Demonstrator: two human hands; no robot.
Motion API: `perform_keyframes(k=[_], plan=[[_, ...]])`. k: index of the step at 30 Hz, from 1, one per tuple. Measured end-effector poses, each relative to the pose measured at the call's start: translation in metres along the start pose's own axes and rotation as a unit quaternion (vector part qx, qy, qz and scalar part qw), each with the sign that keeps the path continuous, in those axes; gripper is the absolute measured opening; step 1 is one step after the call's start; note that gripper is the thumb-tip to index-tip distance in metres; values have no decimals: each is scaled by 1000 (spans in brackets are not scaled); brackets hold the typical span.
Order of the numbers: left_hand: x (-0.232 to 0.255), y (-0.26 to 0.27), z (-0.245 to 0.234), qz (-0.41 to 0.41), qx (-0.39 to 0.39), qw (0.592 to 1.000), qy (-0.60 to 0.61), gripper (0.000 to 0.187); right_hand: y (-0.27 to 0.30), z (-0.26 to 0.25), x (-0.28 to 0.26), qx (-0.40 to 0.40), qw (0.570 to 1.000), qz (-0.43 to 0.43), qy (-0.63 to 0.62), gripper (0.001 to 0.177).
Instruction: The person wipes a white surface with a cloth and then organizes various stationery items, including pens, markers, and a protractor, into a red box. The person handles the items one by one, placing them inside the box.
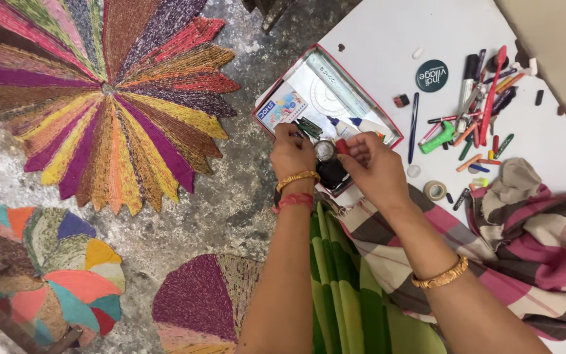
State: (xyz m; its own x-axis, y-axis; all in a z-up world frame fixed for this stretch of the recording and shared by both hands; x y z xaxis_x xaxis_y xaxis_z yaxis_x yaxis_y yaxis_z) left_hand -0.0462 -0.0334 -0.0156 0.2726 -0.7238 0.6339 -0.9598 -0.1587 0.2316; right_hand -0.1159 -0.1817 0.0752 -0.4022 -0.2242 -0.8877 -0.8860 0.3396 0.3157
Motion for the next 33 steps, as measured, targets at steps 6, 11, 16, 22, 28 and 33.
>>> perform_keyframes(k=[6,11,16,22,28,33], plan=[[13,11,-31,48,-20,998,-38,32,-1,3,2,22,999,18,15,27],[28,-3,-38,253,21,962,-98,38,-9,5,-2,36,999,38,5,30],[36,-25,-17,350,-55,922,-158,38,-22,7,-10,49,998,32,21,33],[39,-33,-1,360,-188,859,-310,25,-36,7,-25,61,997,48,30,28],[38,-31,-23,369,-198,874,-248,34,-56,23,-35,69,997,4,30,27],[33,-29,-49,316,-159,930,-104,40,-68,43,-40,38,983,2,179,23]])
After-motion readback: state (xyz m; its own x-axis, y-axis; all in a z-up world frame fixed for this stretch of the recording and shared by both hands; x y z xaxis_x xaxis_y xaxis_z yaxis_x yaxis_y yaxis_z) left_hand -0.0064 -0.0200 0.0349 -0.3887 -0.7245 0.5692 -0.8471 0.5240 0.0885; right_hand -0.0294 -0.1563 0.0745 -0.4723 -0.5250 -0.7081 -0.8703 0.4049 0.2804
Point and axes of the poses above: each hand's wrist, its own y-axis away from the middle knuckle, its own z-axis out of the palm, x = y × z, the point moved 2 cm from there along -y, towards the middle knuckle, and after that the axes turned 11 degrees about -y, right-handed, at the moved point
